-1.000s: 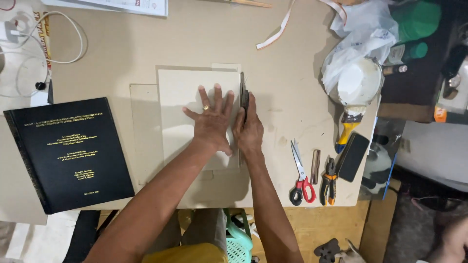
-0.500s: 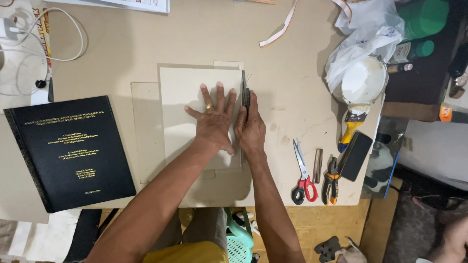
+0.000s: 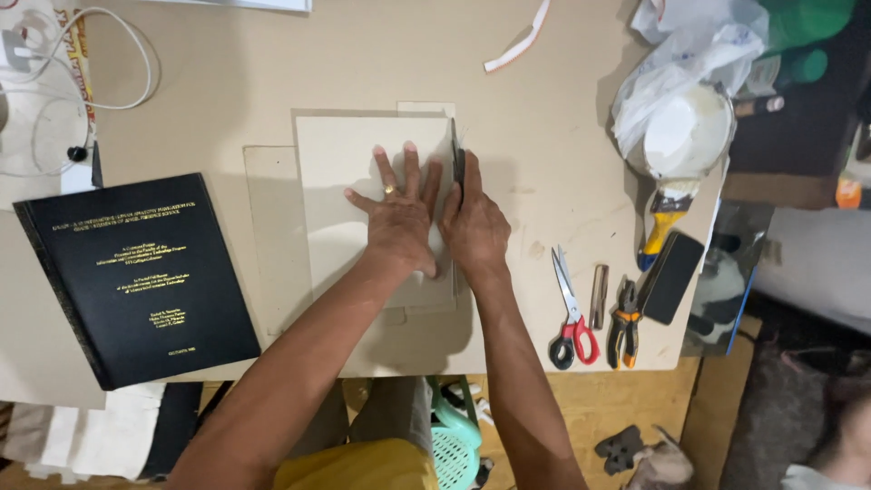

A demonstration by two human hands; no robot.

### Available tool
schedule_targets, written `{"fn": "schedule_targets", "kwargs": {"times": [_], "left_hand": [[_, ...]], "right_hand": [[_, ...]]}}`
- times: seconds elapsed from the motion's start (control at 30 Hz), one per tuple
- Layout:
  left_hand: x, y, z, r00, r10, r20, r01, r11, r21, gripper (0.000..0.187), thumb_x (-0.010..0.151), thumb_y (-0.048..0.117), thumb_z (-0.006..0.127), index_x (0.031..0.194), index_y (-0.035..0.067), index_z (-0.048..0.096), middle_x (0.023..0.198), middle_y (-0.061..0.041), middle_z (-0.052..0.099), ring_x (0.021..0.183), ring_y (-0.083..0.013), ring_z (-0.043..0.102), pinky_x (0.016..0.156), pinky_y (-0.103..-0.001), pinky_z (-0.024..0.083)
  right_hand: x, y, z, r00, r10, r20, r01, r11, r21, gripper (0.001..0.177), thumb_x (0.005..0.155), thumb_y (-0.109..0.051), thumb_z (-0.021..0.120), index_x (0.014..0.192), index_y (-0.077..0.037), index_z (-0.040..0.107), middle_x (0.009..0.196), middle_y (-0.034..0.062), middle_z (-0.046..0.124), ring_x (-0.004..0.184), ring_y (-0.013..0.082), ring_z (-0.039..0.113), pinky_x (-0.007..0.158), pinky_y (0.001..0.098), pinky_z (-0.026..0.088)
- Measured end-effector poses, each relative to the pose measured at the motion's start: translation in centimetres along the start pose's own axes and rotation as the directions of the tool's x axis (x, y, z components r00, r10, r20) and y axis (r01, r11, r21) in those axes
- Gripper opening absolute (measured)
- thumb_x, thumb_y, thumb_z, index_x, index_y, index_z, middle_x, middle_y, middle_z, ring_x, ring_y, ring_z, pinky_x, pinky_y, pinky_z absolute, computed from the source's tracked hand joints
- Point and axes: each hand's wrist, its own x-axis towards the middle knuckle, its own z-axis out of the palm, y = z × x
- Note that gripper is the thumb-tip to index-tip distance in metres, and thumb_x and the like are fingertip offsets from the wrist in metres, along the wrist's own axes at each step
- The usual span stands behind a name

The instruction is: The person aligns a white sheet of paper on a workbench and uses a utility knife to cut it into thin vertical strips. The person holds the paper steady with one hand while guiding the knife with the other, creating a pile of cut strips on the table.

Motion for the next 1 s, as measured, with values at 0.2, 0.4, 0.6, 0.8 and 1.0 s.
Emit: {"fn": "schedule_targets", "kwargs": {"times": [0.2,0.4,0.6,0.8,1.0], "left_hand": [[0.0,0.0,-0.2,1.0,-0.017,0.01,0.018,1.0,-0.021,0.161,0.048,0.041,0.095,0.163,0.018,-0.017,0.169,-0.019,-0.016,0.149,-0.0572,-0.009,0.099,-0.086,0.03],[-1.0,-0.1,-1.6,1.0,-0.003,0.031,0.005,0.999,-0.051,0.155,0.051,0.039,0.092,0.164,0.017,-0.013,0.169,-0.021,-0.014,0.149,-0.0575,-0.008,0.1,-0.086,0.03],[-1.1,-0.1,-1.7,1.0,0.003,0.018,-0.001,0.996,-0.087,0.151,0.052,0.029,0.09,0.165,0.015,-0.009,0.169,-0.023,-0.013,0.149,-0.0581,-0.008,0.099,-0.087,0.029],[-1.3,-0.1,-1.6,1.0,0.003,-0.023,-0.005,0.992,-0.126,0.149,0.052,0.028,0.091,0.165,0.015,-0.006,0.169,-0.022,-0.011,0.149,-0.0576,-0.007,0.098,-0.088,0.029],[-1.0,-0.4,-2.2,0.992,0.025,0.127,-0.008,0.991,-0.131,0.162,0.059,0.059,0.095,0.161,0.017,-0.025,0.163,-0.016,-0.034,0.143,-0.0548,-0.026,0.102,-0.088,0.021]], "right_hand": [[0.3,0.3,-0.6,0.991,0.05,0.121,-0.044,0.998,-0.049,0.059,0.106,-0.038,0.027,0.164,-0.029,0.019,0.123,0.0165,0.071,0.112,0.0358,0.07,0.095,0.0558,0.055],[-3.2,-0.2,-2.2,0.976,0.087,0.199,-0.084,0.996,-0.021,0.06,0.106,-0.037,0.027,0.164,-0.025,0.021,0.122,0.0204,0.071,0.113,0.0398,0.069,0.096,0.057,0.054],[-6.9,0.8,-2.1,0.975,0.07,0.212,-0.071,0.997,-0.005,0.058,0.106,-0.033,0.029,0.163,-0.02,0.024,0.125,0.0228,0.069,0.112,0.0402,0.069,0.091,0.0572,0.055],[-10.7,3.5,-0.2,0.975,0.077,0.21,-0.076,0.997,-0.015,0.057,0.106,-0.031,0.031,0.162,-0.019,0.027,0.129,0.0196,0.069,0.111,0.0366,0.071,0.089,0.0524,0.057],[-15.4,6.0,2.4,1.0,-0.003,0.012,0.003,1.0,-0.014,0.056,0.105,-0.031,0.042,0.159,-0.019,0.033,0.091,0.0069,0.078,0.07,0.0322,0.071,0.057,0.0479,0.054]]}}
